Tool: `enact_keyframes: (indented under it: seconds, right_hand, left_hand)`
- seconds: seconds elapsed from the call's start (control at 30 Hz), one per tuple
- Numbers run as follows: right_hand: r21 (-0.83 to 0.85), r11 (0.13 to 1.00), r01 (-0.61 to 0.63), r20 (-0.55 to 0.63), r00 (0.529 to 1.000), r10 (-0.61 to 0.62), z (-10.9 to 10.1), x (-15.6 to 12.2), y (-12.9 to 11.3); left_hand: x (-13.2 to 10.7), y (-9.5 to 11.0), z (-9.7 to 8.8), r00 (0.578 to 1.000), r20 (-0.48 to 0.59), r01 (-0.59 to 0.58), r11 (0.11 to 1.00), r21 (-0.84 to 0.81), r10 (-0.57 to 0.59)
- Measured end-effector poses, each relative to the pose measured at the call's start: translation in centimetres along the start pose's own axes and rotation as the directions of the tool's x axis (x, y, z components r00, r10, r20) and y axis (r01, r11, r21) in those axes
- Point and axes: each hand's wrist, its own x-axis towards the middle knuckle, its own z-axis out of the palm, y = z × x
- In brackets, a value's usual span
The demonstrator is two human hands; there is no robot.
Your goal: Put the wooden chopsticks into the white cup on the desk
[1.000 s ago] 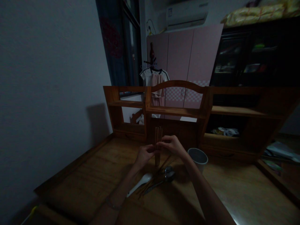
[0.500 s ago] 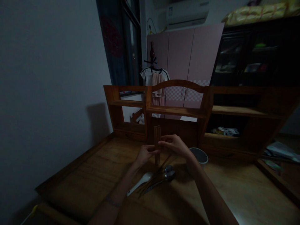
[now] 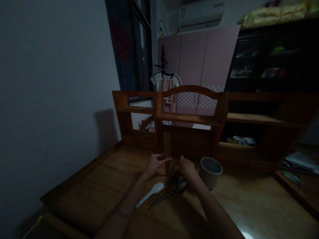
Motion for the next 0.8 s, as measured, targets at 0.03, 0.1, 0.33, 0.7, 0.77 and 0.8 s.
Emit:
enact_keyframes:
  seconds: [0.03,0.1,0.33,0.7,0.77,0.8]
  right_hand:
    - [-0.003,1.000,-0.018,0.002,1.000,0.018,0.4,0.2,0.1]
    - [0.006,0.999,-0.046,0.005,0.999,0.046,0.9,0.8,0.3]
    - [0.139,0.987,-0.084,0.030,0.996,0.081,1.5,2.4,1.5]
    - [0.332,0.943,-0.020,-0.030,0.999,0.031,-2.7,2.9,2.6]
    - [0.334,0.942,-0.035,0.017,0.999,0.031,-2.1,3.0,2.8]
    - [0.331,0.942,-0.049,0.035,0.999,0.039,-1.5,3.1,2.8]
  left_hand:
    - [0.0,0.0,0.0,1.000,0.001,-0.003,1.000,0.011,0.003]
    - [0.0,0.0,0.0,1.000,0.021,-0.017,1.000,0.007,0.017]
    - [0.0,0.4,0.0,0.999,0.039,-0.036,0.999,-0.002,0.036]
    - [0.2,0.1,0.2,1.000,0.025,-0.014,1.000,-0.027,0.015]
    - [0.2,0.1,0.2,1.000,0.029,-0.008,0.999,-0.034,0.009]
    - [0.2,0.2,0.2,1.000,0.025,-0.005,0.999,-0.035,0.005]
